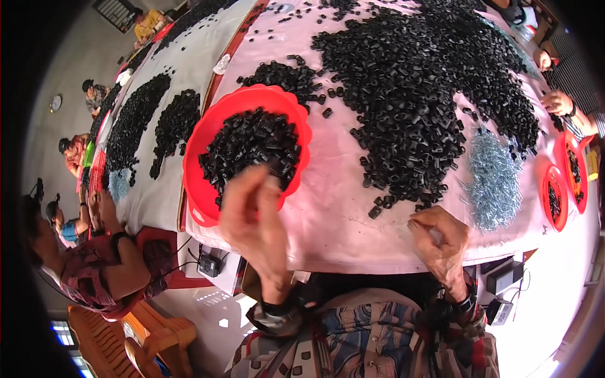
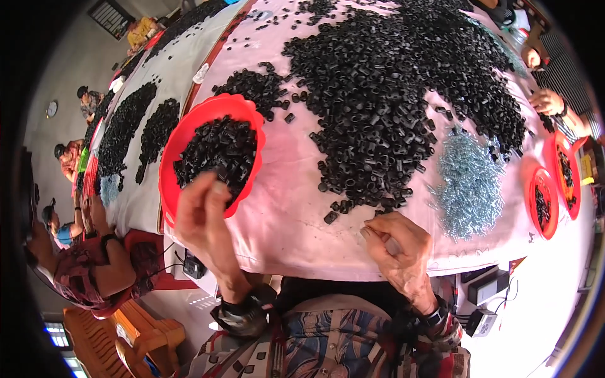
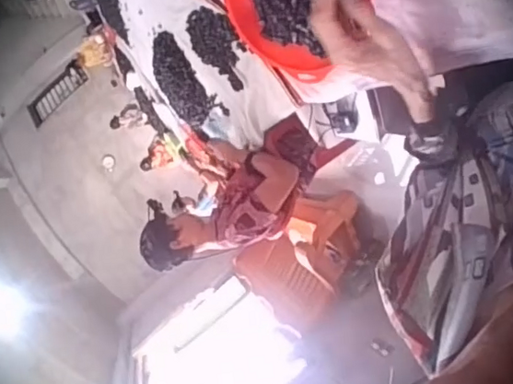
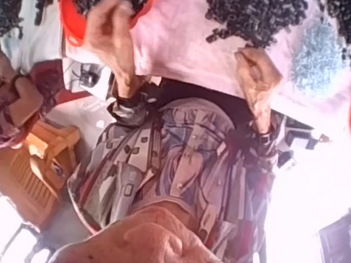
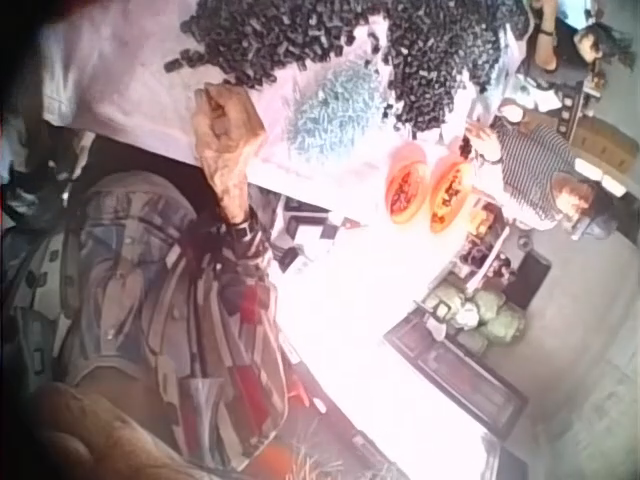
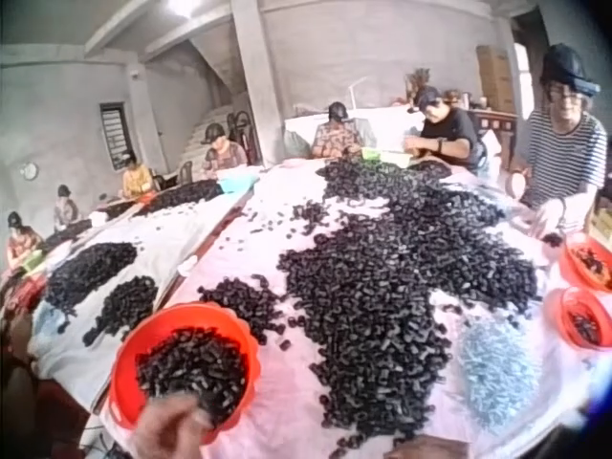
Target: Manually inserting small pins into circular plastic components on an assembly table.
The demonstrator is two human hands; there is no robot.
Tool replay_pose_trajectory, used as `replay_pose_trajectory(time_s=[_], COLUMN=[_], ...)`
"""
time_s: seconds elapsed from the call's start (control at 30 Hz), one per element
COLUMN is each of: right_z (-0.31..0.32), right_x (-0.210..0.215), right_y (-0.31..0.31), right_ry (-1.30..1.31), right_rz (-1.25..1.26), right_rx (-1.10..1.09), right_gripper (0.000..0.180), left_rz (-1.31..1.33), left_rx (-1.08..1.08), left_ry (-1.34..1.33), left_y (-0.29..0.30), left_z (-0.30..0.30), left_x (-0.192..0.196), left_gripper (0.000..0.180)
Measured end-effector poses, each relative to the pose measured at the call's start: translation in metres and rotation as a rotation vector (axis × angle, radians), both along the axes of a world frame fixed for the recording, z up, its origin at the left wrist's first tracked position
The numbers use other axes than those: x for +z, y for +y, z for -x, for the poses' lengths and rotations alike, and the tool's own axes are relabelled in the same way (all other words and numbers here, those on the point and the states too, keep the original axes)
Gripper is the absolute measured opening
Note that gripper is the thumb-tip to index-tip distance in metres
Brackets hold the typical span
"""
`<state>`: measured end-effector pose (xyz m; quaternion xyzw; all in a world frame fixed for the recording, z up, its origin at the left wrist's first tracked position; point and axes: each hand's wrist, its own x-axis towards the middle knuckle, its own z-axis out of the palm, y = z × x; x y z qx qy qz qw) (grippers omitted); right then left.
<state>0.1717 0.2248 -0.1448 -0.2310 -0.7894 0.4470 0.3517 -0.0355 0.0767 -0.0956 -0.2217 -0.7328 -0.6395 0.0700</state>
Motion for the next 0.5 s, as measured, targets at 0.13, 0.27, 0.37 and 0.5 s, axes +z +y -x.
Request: replay_pose_trajectory(time_s=[0.13, 0.27, 0.37, 0.5], right_z=[0.001, -0.001, -0.002, -0.006], right_x=[-0.002, -0.003, -0.003, -0.007], right_y=[0.001, 0.003, 0.003, 0.005], right_ry=[-0.007, -0.001, 0.018, 0.049], right_rz=[-0.019, 0.028, 0.085, 0.273], right_rx=[-0.025, -0.052, -0.054, -0.078], right_gripper=[0.013, 0.012, 0.012, 0.013], left_rz=[-0.089, 0.034, 0.183, 0.32], left_rx=[0.059, -0.256, -0.498, -0.572], left_ry=[0.145, 0.078, -0.055, 0.079], left_y=[0.013, 0.005, 0.015, 0.032], left_z=[0.018, -0.012, -0.035, -0.053], left_x=[0.006, -0.003, -0.023, -0.042], left_gripper=[0.019, 0.015, 0.019, 0.026])
